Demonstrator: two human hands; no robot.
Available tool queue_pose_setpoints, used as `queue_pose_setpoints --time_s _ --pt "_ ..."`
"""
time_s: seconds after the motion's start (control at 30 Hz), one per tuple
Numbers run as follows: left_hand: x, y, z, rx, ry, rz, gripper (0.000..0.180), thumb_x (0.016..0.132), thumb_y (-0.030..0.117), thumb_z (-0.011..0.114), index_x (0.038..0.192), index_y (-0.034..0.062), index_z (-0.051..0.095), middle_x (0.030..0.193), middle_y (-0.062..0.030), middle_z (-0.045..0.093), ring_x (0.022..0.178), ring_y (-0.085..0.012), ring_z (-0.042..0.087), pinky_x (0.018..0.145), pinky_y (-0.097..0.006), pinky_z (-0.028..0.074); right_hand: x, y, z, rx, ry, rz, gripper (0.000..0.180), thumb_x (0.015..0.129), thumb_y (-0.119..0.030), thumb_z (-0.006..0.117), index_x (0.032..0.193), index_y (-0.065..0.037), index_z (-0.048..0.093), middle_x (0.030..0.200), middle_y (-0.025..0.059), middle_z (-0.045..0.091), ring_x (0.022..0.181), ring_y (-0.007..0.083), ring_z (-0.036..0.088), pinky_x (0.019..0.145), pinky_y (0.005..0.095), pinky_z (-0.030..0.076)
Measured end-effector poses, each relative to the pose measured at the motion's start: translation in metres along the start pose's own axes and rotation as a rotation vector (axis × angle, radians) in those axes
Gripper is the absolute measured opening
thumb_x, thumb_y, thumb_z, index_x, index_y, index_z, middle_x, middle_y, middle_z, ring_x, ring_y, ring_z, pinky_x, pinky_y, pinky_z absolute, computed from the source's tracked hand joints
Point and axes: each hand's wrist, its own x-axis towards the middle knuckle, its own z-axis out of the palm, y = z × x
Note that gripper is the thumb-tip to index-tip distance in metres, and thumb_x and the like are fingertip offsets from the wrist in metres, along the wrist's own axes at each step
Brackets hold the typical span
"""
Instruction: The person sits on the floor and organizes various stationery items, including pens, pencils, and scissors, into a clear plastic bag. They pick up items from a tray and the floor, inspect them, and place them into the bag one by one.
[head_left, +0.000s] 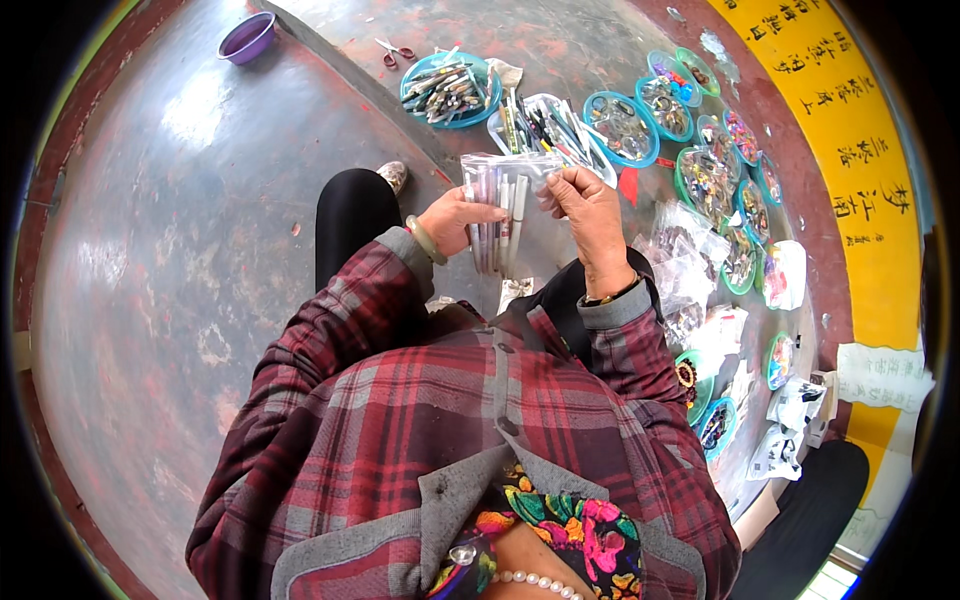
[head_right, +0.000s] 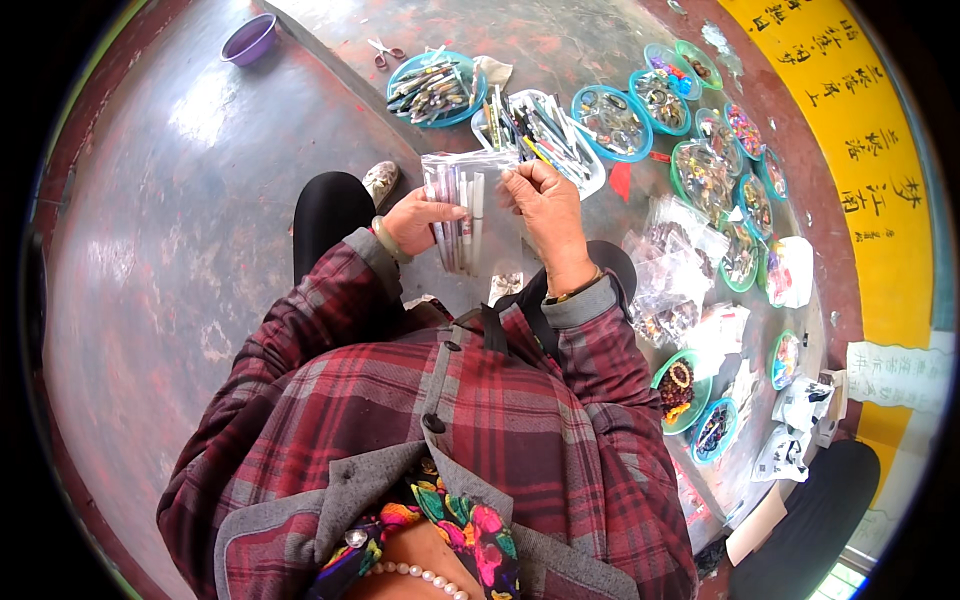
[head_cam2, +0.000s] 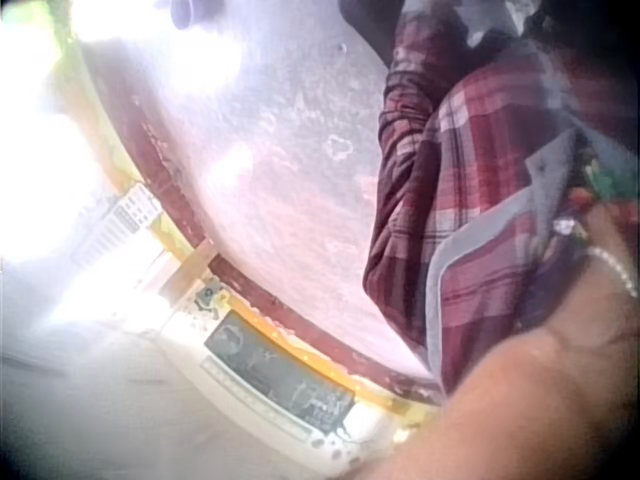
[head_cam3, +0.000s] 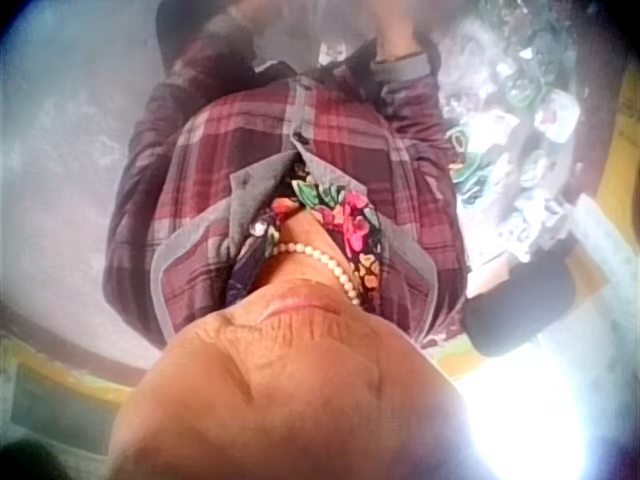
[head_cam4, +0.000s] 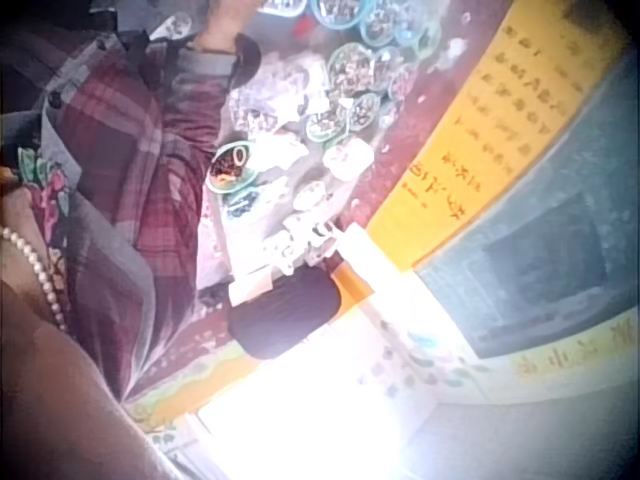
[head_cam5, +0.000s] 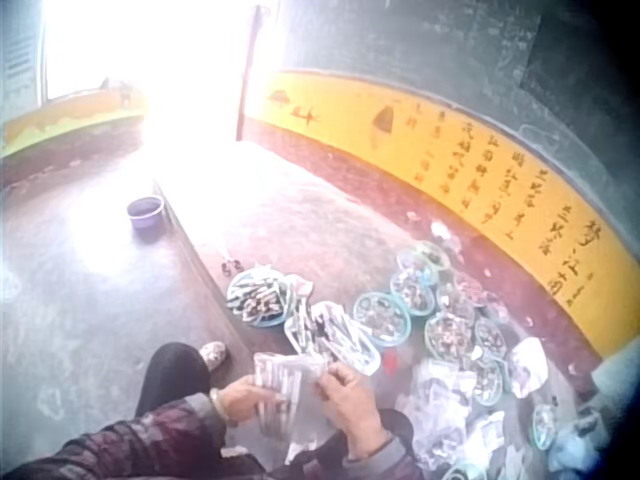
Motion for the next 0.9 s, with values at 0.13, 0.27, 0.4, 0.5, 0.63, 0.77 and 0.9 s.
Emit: queue_pose_setpoints --time_s 0.13,0.27,0.4,0.5,0.63,0.77,0.9 --pt "-0.004 0.006 0.004 0.009 -0.078 0.043 0.04 0.074 0.003 0.065 0.113 0.0026 0.056 0.102 -0.0065 0.062 0.094 -0.0193 0.06 0.085 -0.037 0.046 -0.006 -0.011 0.012 -0.047 0.013 -0.126 0.015 0.088 -0.017 0.06 0.081 -0.003 0.06 0.071 0.0007 0.062 0.062 0.0057 0.054 0.057 0.0208 0.042" --pt "-0.01 0.01 0.01 -0.006 -0.134 0.068 0.048 0.07 0.003 0.067 0.116 0.0029 0.054 0.105 -0.0065 0.061 0.097 -0.0193 0.058 0.088 -0.037 0.045 -0.024 -0.024 0.028 -0.018 0.07 -0.22 0.015 0.091 -0.014 0.056 0.083 -0.002 0.059 0.074 0.0024 0.063 0.066 0.006 0.056 0.061 0.0212 0.045" --pt "-0.019 0.013 0.012 -0.017 -0.117 0.068 0.052 0.067 0.005 0.071 0.116 0.0025 0.053 0.104 -0.007 0.061 0.097 -0.0206 0.059 0.088 -0.036 0.045 -0.027 -0.019 0.032 0.091 0.069 -0.239 0.015 0.091 -0.014 0.056 0.086 0.0 0.057 0.079 0.0045 0.065 0.066 0.0072 0.057 0.06 0.0217 0.046" --pt "-0.02 0.014 0.012 -0.005 -0.1 0.083 0.051 0.067 0.004 0.071 0.115 0.0021 0.053 0.102 -0.0082 0.062 0.094 -0.022 0.06 0.086 -0.037 0.046 -0.024 -0.014 0.034 0.077 0.073 -0.262 0.013 0.091 -0.013 0.056 0.088 0.0 0.057 0.08 0.0051 0.065 0.067 0.0076 0.058 0.06 0.0213 0.046" --pt "-0.02 0.017 0.016 0.019 -0.045 0.113 0.055 0.066 0.002 0.07 0.117 0.001 0.052 0.103 -0.0084 0.061 0.095 -0.0212 0.059 0.086 -0.035 0.045 -0.018 -0.018 0.036 0.069 0.036 -0.283 0.011 0.09 -0.011 0.057 0.09 0.0 0.057 0.08 0.0051 0.065 0.067 0.0083 0.058 0.061 0.0217 0.046" --pt "-0.014 0.017 0.015 0.036 0.075 0.223 0.05 0.067 -0.001 0.068 0.115 0.0012 0.054 0.096 -0.0077 0.063 0.088 -0.0202 0.061 0.081 -0.033 0.046 -0.005 -0.02 0.03 0.043 -0.012 -0.242 0.01 0.089 -0.011 0.058 0.088 0.0 0.058 0.079 0.0043 0.065 0.068 0.0084 0.059 0.062 0.0224 0.047" --pt "-0.017 0.023 0.014 0.014 0.081 0.187 0.042 0.069 -0.001 0.066 0.11 0.0008 0.057 0.094 -0.0079 0.065 0.085 -0.0203 0.062 0.079 -0.033 0.047 0.016 -0.032 0.007 -0.016 -0.003 -0.231 0.015 0.09 -0.014 0.055 0.086 0.0 0.06 0.079 0.0039 0.065 0.067 0.0085 0.059 0.061 0.0218 0.047"
